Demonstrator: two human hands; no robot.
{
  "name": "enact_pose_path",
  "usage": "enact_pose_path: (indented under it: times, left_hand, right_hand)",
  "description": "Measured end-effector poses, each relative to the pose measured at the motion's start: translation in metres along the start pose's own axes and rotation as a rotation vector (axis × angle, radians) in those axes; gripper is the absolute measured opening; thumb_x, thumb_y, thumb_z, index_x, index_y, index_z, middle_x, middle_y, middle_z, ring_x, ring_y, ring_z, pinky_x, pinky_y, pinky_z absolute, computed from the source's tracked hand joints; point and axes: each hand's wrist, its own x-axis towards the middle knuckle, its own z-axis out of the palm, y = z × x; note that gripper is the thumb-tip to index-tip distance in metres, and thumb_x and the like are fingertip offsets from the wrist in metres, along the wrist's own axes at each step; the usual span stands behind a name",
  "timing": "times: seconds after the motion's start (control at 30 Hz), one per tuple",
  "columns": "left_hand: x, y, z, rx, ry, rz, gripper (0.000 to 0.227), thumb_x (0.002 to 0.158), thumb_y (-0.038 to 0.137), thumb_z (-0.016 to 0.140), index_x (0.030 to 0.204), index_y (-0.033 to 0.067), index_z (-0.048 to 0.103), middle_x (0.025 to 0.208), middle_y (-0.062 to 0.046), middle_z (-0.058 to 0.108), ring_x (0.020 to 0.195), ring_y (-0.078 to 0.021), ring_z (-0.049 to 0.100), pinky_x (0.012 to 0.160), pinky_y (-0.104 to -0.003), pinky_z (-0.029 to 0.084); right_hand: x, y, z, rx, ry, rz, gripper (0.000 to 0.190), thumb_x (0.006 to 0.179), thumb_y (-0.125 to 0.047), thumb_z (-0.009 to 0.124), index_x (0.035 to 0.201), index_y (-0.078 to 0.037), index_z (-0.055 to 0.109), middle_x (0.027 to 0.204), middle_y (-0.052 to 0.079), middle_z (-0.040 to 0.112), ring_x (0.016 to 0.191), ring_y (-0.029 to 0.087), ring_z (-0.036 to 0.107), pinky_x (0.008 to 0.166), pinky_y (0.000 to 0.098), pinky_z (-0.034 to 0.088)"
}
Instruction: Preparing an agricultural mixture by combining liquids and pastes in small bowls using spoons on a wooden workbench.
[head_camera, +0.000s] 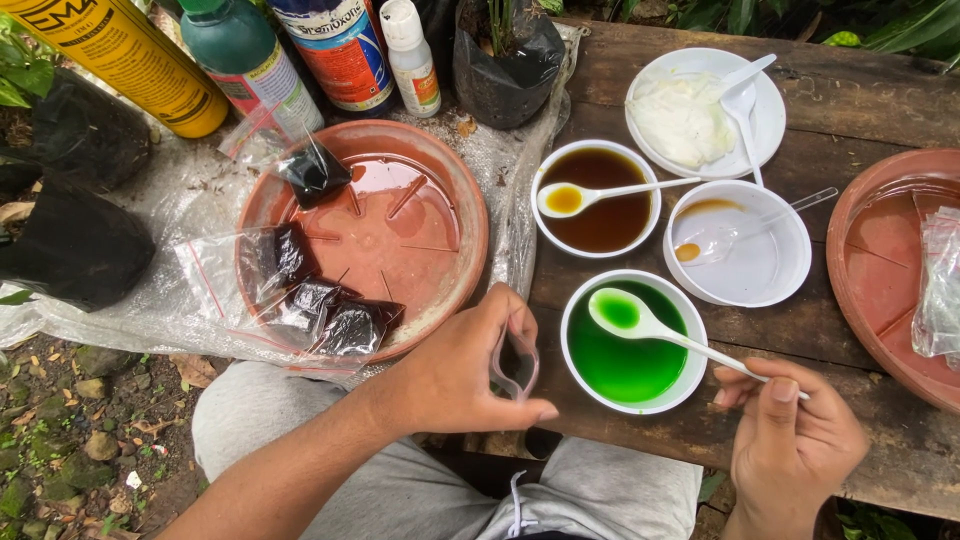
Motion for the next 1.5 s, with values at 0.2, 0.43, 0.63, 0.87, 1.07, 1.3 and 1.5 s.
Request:
enact_pose_path:
  times: [0.2,0.43,0.63,0.87,1.07,1.3,1.5]
  left_hand:
    - [0.0,-0.002,0.005,-0.071,0.058,0.039,0.031,0.083,0.015,0.07,0.101,0.0121,0.044,0.091,0.001,0.064,0.08,-0.0108,0.062,0.062,-0.026,0.052]
    - [0.0,0.0,0.003,-0.096,0.023,-0.014,0.029,0.082,0.017,0.069,0.103,0.013,0.05,0.096,0.002,0.066,0.085,-0.0105,0.064,0.064,-0.026,0.054]
    - [0.0,0.0,0.002,-0.113,0.021,0.01,0.026,0.084,0.017,0.068,0.105,0.0111,0.053,0.092,0.0,0.059,0.077,-0.0109,0.055,0.06,-0.026,0.052]
    - [-0.001,0.0,0.001,-0.111,0.015,-0.003,0.029,0.082,0.013,0.069,0.102,0.0124,0.049,0.086,0.001,0.059,0.069,-0.0103,0.054,0.058,-0.028,0.047]
    - [-0.002,-0.001,0.001,-0.142,0.049,0.038,0.028,0.082,0.011,0.069,0.102,0.0118,0.05,0.089,0.001,0.063,0.07,-0.0101,0.057,0.059,-0.026,0.049]
    - [-0.001,-0.002,0.003,-0.144,0.082,0.078,0.029,0.08,0.008,0.068,0.102,0.011,0.049,0.094,0.0,0.069,0.08,-0.0112,0.064,0.065,-0.026,0.052]
    - [-0.001,0.004,0.003,-0.166,0.085,0.002,0.026,0.081,0.012,0.067,0.099,0.0122,0.049,0.094,0.002,0.067,0.085,-0.0097,0.064,0.063,-0.024,0.056]
  right_hand:
    - [-0.007,-0.017,0.005,-0.005,0.037,-0.13,0.035,0.113,-0.024,0.056,0.11,0.011,0.059,0.089,0.024,0.062,0.072,0.031,0.067,0.064,0.0313,0.059]
    - [-0.014,-0.048,0.022,0.011,-0.012,-0.15,0.036,0.106,-0.03,0.058,0.106,0.006,0.06,0.087,0.025,0.063,0.073,0.027,0.067,0.067,0.031,0.059]
    - [-0.02,-0.076,0.034,-0.107,-0.109,-0.185,0.035,0.107,-0.025,0.05,0.102,0.008,0.061,0.087,0.023,0.067,0.081,0.028,0.069,0.064,0.0287,0.06]
    - [-0.027,-0.085,0.042,-0.217,-0.191,-0.353,0.034,0.102,-0.03,0.048,0.094,-0.001,0.064,0.084,0.018,0.07,0.07,0.021,0.071,0.068,0.0291,0.057]
    - [-0.02,-0.073,0.032,-0.262,-0.413,-0.609,0.024,0.105,-0.022,0.044,0.099,-0.012,0.065,0.089,0.009,0.07,0.069,0.018,0.067,0.068,0.0309,0.056]
    - [-0.029,-0.072,0.031,-0.181,-0.306,-0.402,0.024,0.105,-0.03,0.05,0.1,-0.017,0.07,0.092,0.006,0.076,0.079,0.013,0.077,0.077,0.0238,0.067]
    - [-0.003,-0.016,0.0,0.049,-0.176,-0.17,0.03,0.109,-0.024,0.055,0.112,0.005,0.063,0.091,0.021,0.071,0.071,0.026,0.076,0.064,0.0297,0.072]
